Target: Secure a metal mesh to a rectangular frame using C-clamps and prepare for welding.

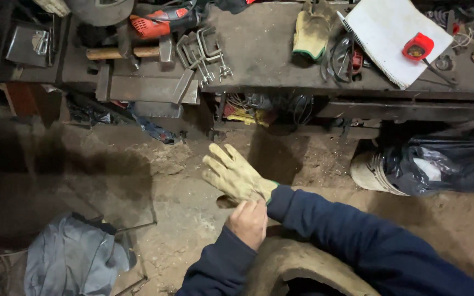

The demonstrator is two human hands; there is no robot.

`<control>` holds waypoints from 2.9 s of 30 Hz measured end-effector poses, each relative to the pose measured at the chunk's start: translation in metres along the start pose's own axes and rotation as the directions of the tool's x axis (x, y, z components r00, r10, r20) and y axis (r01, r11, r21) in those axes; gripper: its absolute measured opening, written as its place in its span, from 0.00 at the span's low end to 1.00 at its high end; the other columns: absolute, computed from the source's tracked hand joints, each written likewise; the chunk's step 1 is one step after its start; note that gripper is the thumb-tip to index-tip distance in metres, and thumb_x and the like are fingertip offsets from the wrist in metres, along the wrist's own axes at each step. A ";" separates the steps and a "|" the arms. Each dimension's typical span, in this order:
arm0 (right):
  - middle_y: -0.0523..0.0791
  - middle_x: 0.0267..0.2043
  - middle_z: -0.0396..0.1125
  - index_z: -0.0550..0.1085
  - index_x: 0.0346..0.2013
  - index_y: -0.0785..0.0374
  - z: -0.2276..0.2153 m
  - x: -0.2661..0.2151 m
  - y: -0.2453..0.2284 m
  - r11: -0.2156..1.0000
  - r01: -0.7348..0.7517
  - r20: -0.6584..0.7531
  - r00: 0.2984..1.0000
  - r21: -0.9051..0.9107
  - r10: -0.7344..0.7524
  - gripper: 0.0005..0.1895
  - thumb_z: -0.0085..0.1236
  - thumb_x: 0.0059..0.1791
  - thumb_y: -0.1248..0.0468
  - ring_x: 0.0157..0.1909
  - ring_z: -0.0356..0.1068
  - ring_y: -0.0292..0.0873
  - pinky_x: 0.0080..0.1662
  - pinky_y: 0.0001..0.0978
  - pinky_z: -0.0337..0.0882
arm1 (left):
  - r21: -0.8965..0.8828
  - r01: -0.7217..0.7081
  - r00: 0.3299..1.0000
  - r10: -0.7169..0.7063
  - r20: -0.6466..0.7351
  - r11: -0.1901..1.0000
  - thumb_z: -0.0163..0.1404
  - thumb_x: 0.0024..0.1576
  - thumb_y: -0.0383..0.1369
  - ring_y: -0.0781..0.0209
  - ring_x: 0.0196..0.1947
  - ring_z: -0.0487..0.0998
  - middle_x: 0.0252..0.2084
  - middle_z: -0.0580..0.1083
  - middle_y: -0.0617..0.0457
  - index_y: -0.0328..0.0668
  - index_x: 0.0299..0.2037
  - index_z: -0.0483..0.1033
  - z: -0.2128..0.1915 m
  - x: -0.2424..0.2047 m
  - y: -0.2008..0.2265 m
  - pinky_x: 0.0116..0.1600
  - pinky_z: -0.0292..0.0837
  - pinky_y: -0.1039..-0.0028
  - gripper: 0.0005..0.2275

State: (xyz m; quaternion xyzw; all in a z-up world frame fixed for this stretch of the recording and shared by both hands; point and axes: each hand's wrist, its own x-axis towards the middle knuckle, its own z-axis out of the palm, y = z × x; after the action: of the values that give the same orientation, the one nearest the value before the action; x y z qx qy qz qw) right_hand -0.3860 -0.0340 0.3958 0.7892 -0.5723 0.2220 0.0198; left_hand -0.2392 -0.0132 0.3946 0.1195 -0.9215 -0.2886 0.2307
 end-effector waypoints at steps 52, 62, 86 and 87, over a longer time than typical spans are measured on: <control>0.55 0.45 0.73 0.71 0.58 0.62 -0.149 0.099 0.017 0.920 -0.386 0.483 0.820 0.071 0.307 0.39 0.68 0.40 0.43 0.45 0.73 0.57 0.45 0.47 0.73 | -0.181 0.685 0.662 -0.707 -0.249 0.705 0.54 0.59 0.35 0.46 0.37 0.82 0.37 0.81 0.43 0.43 0.44 0.82 -0.089 0.021 -0.071 0.43 0.76 0.60 0.08; 0.55 0.47 0.63 0.53 0.62 0.86 0.063 0.153 0.061 -0.566 -0.291 0.537 0.179 -0.771 -0.824 0.26 0.41 0.58 0.64 0.45 0.69 0.48 0.46 0.36 0.75 | 0.205 0.652 0.751 -0.582 -0.313 0.730 0.61 0.46 0.35 0.36 0.38 0.78 0.36 0.77 0.40 0.39 0.39 0.77 -0.170 -0.065 -0.052 0.43 0.73 0.51 0.14; 0.43 0.39 0.67 0.70 0.40 0.57 0.209 -0.016 -0.188 0.716 0.281 0.390 0.685 0.639 -0.616 0.06 0.43 0.53 0.63 0.44 0.69 0.40 0.46 0.35 0.67 | 0.215 0.783 0.622 -0.724 -0.298 0.584 0.49 0.61 0.37 0.41 0.53 0.77 0.57 0.76 0.42 0.48 0.63 0.72 -0.030 -0.352 -0.064 0.55 0.74 0.57 0.19; 0.43 0.40 0.67 0.70 0.42 0.58 0.220 -0.022 -0.198 0.701 0.314 0.391 0.651 0.641 -0.650 0.07 0.43 0.53 0.63 0.45 0.69 0.40 0.47 0.35 0.67 | 0.190 0.814 0.580 -0.752 -0.312 0.549 0.49 0.60 0.37 0.41 0.54 0.77 0.57 0.76 0.42 0.48 0.63 0.72 -0.034 -0.357 -0.055 0.55 0.73 0.57 0.20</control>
State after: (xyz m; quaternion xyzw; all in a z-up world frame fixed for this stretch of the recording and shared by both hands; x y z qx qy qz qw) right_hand -0.1391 -0.0087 0.2336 0.9183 -0.2239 0.0953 -0.3123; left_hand 0.0912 0.0528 0.2600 0.5816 -0.7759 -0.1980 0.1431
